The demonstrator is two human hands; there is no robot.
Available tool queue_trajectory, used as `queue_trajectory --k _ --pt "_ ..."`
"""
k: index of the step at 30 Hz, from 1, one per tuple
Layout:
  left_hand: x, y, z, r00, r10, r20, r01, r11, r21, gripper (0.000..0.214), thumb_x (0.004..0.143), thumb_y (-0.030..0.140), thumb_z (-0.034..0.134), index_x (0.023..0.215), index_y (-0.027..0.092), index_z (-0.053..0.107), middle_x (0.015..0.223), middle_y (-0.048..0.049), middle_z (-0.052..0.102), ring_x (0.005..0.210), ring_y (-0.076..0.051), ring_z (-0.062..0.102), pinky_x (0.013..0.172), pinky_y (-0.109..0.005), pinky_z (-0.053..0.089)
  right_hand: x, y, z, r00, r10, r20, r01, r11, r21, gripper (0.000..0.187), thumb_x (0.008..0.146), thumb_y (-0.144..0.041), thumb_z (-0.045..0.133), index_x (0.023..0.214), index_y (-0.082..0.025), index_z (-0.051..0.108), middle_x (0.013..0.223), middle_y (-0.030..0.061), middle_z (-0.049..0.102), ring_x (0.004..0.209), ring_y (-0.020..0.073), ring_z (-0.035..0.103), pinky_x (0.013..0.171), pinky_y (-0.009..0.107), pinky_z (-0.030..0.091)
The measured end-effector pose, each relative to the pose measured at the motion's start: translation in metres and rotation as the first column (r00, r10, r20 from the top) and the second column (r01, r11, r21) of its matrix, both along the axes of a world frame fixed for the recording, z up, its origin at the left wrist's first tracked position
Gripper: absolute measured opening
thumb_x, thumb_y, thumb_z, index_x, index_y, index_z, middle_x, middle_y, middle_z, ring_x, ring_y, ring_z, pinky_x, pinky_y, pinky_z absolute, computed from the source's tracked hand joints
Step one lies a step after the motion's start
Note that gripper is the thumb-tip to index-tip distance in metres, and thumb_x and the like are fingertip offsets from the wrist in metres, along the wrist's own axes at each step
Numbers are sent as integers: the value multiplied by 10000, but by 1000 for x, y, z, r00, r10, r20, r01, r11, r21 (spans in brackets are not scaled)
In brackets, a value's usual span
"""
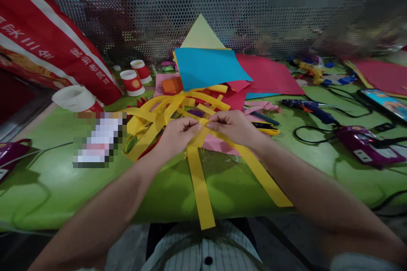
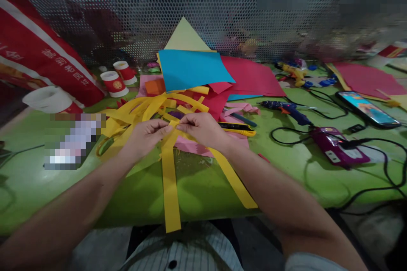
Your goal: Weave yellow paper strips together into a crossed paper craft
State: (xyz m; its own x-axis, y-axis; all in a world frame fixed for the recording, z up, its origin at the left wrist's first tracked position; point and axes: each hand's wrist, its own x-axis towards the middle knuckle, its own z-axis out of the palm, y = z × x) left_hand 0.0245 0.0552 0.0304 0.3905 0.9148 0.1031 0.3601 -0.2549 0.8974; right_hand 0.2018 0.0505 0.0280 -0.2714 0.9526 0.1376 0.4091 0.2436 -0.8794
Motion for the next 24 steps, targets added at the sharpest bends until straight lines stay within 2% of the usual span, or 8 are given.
queue_trajectory --k 6,9,11,13,15,18,20,24 --pt "0 2 -3 989 81 121 -73 995 -62 187 744 304 587 614 170 589 535 45 445 494 -74 352 474 -216 268 0 7 7 985 47 169 -56 997 45 194 776 -338 552 729 -158 606 618 -6 574 533 90 470 496 223 363" --pt "0 4 -6 940 208 271 -158 968 -195 180 726 315 610 623 169 582 539 41 479 483 -71 395 470 -208 300 7 9 21 903 -101 418 -14 965 262 181 791 -267 556 926 -167 624 847 55 654 708 152 562 602 270 425" --pt "0 6 -6 883 290 369 -176 933 -313 174 713 317 625 631 172 574 533 39 498 468 -75 430 461 -207 326 9 6 30 790 -283 544 -30 868 496 215 815 -217 531 1007 -179 619 994 93 649 868 207 562 689 321 431" --pt "0 7 -6 822 345 453 -152 899 -410 159 701 301 641 638 172 572 532 38 519 457 -75 458 454 -204 346 7 0 32 700 -385 601 -173 726 666 221 845 -181 489 1021 -197 622 1047 89 639 973 229 525 791 362 410" --pt "1 7 -5 761 382 525 -118 877 -466 140 683 257 659 625 168 569 526 39 529 449 -68 467 448 -196 352 0 -7 28 657 -407 634 -342 588 733 233 869 -160 447 1005 -219 628 1018 55 646 990 217 508 888 384 360" --pt "3 6 -4 691 411 595 -84 863 -499 132 649 173 680 589 161 563 491 54 499 435 -48 443 435 -179 332 -13 -11 11 655 -438 615 -407 481 776 273 895 -148 391 976 -236 636 938 23 658 943 193 517 940 381 305" --pt "3 7 -6 675 416 610 -67 857 -511 127 639 147 684 585 158 569 486 56 497 440 -42 438 438 -177 330 -19 -8 1 689 -430 583 -365 489 792 293 902 -147 376 961 -255 642 905 15 663 926 184 522 938 371 294" --pt "4 7 -9 674 402 619 -48 861 -507 112 619 160 701 599 161 591 508 52 536 471 -49 470 484 -190 379 -20 -1 -11 835 -301 460 -218 587 780 263 885 -174 421 845 -260 666 850 21 668 899 183 538 885 372 322"
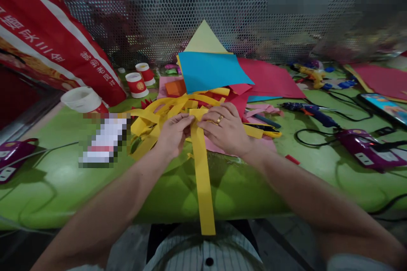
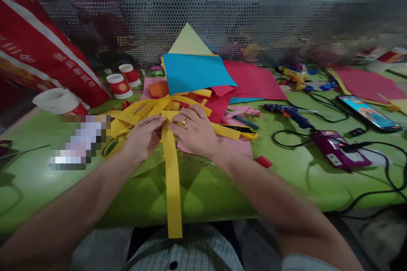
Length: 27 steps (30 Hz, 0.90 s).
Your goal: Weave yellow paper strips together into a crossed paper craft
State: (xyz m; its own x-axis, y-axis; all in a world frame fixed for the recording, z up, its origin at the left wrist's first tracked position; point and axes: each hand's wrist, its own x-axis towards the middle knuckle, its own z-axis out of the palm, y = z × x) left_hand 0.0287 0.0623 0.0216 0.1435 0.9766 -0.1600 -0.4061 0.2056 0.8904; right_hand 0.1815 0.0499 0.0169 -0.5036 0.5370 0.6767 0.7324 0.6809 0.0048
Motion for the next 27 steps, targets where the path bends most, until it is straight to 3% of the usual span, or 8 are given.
queue_trajectory --k 3,6,11,15,22,27 --pt "2 -1 0 1000 -21 -19 22 999 37 124 576 190 724 612 165 609 544 44 583 496 -64 512 510 -201 419 3 2 -2 966 23 -259 -49 994 -94 199 838 -190 485 775 -228 671 800 36 671 853 189 560 810 365 367" --pt "4 -5 1 994 -81 -71 84 996 43 136 561 218 723 641 162 628 590 14 632 549 -106 581 553 -238 466 4 2 -3 868 -49 -494 -93 962 -259 144 774 -178 524 727 -201 658 752 40 664 775 183 570 733 342 400" --pt "7 -9 3 989 -96 -111 103 993 55 122 575 224 672 670 151 654 682 -28 685 655 -157 639 587 -258 485 2 4 -2 636 -269 -723 -286 788 -546 138 718 -273 561 625 -172 573 606 3 566 574 116 471 543 262 375" --pt "8 -9 1 988 -77 -135 84 996 43 94 565 190 643 657 172 658 630 0 663 561 -113 585 509 -219 434 0 6 -4 542 -380 -749 -391 675 -626 233 656 -381 644 650 -167 553 596 -14 533 556 95 449 521 245 377" --pt "7 -12 -2 952 -102 -289 172 959 226 116 683 277 617 672 169 654 642 13 634 574 -88 531 571 -222 420 -1 5 -10 481 -379 -791 -445 672 -592 320 621 -457 678 650 -174 532 584 -23 516 547 91 450 508 242 393" --pt "8 -14 -1 897 -24 -442 158 950 269 183 629 321 703 710 166 647 665 8 639 591 -109 528 579 -236 426 -2 6 -14 514 -359 -779 -410 695 -591 339 619 -475 681 665 -178 525 620 -12 541 565 100 455 513 251 399"
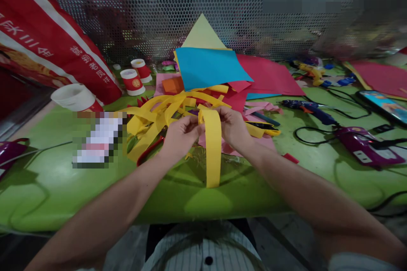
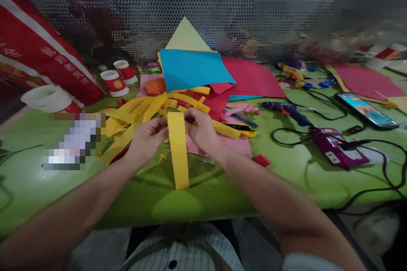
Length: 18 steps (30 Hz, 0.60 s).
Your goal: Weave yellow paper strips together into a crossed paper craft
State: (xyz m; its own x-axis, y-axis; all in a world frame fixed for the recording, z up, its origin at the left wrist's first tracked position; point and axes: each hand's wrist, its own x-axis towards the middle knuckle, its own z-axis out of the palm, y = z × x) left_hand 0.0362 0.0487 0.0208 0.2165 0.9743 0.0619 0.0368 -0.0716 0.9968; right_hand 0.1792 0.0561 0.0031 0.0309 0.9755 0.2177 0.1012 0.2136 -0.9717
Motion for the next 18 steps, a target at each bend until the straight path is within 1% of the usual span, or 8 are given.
queue_trajectory --k 3,7,9,10,12,14,16,18 --pt "0 1 0 999 1 -50 0 1000 17 151 656 316 687 678 173 644 658 9 646 606 -115 550 588 -234 439 1 0 0 998 -18 53 16 999 39 308 659 -458 658 704 -181 532 666 2 556 593 117 478 552 279 422" --pt "-1 0 -1 998 -29 -55 28 1000 -3 100 711 284 630 686 190 655 680 3 671 670 -140 612 667 -263 487 6 -4 9 967 -159 201 106 962 253 224 680 -385 665 775 -199 585 835 43 592 827 186 538 765 364 442" --pt "-1 0 -1 996 -56 -67 53 998 -46 92 705 276 632 693 188 655 669 -6 675 656 -155 631 659 -281 503 10 -4 14 967 -153 203 93 956 278 169 709 -363 641 731 -204 589 816 37 583 868 200 544 800 373 431" --pt "-2 0 0 995 -76 -68 70 995 -76 89 696 271 639 691 184 653 659 -11 676 650 -163 641 649 -286 509 12 -3 15 978 -122 168 82 970 229 176 732 -369 616 696 -202 575 772 31 573 830 196 551 770 363 440" --pt "-2 0 1 993 -117 -32 112 983 -146 86 675 258 659 683 173 649 648 -19 678 649 -171 657 643 -290 517 16 2 16 997 -58 54 55 996 63 237 773 -401 561 654 -197 540 682 18 546 702 170 549 658 326 447" --pt "-3 1 2 989 -141 32 145 968 -204 102 661 257 677 686 161 649 650 -26 684 637 -163 661 652 -290 523 20 7 15 998 -46 -47 41 995 -93 269 781 -439 540 663 -197 529 661 15 554 614 142 531 589 298 438" --pt "-3 4 2 987 -122 104 145 959 -245 134 640 268 702 690 155 648 646 -24 685 605 -150 656 656 -291 526 22 11 13 996 -43 -77 30 987 -161 293 768 -479 545 688 -197 546 691 27 589 619 136 544 598 290 444" --pt "-4 6 2 983 -78 166 122 953 -276 157 603 264 732 664 156 636 613 -7 672 572 -145 650 650 -294 528 22 11 13 999 -24 -23 20 986 -167 339 750 -527 549 694 -193 566 707 38 608 674 147 563 626 290 444"
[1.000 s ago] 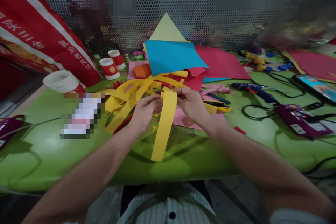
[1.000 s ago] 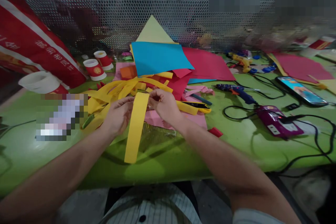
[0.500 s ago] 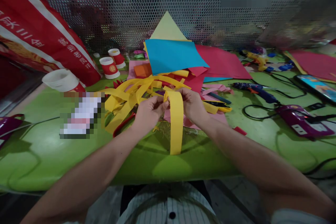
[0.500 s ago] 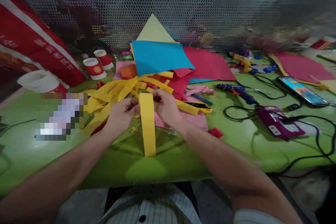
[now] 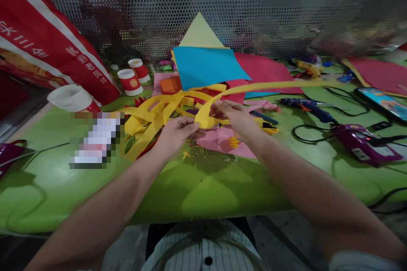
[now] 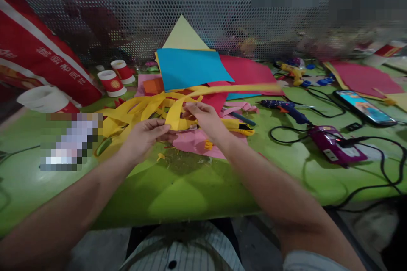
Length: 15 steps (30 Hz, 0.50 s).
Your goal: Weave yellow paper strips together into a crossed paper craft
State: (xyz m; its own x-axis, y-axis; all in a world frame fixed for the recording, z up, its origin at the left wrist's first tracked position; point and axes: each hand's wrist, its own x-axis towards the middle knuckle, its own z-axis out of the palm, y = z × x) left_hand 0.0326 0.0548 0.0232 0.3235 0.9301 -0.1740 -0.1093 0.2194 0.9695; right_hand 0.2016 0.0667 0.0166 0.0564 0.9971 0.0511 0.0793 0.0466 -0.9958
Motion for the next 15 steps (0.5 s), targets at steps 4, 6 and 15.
queue_trajectory --k 4,6,15 --pt "-1 2 0 999 17 46 -16 999 -32 150 587 239 741 645 144 640 592 2 664 563 -145 653 654 -287 530 -2 -8 6 970 102 220 -110 994 27 405 646 -577 628 641 -175 572 641 15 566 627 132 502 566 278 389" --pt "-1 2 0 999 -13 37 14 999 -31 150 598 238 737 675 135 659 618 -14 679 580 -144 659 659 -280 528 -4 -10 11 952 142 273 -152 988 14 406 599 -560 667 601 -170 554 597 -6 525 572 107 444 533 268 356" --pt "-1 1 1 998 -25 58 26 999 -32 189 596 264 749 671 139 629 603 -17 677 572 -157 658 653 -305 529 -3 -9 5 937 229 264 -252 966 59 262 681 -420 641 638 -187 532 624 -16 515 599 110 469 545 260 389"
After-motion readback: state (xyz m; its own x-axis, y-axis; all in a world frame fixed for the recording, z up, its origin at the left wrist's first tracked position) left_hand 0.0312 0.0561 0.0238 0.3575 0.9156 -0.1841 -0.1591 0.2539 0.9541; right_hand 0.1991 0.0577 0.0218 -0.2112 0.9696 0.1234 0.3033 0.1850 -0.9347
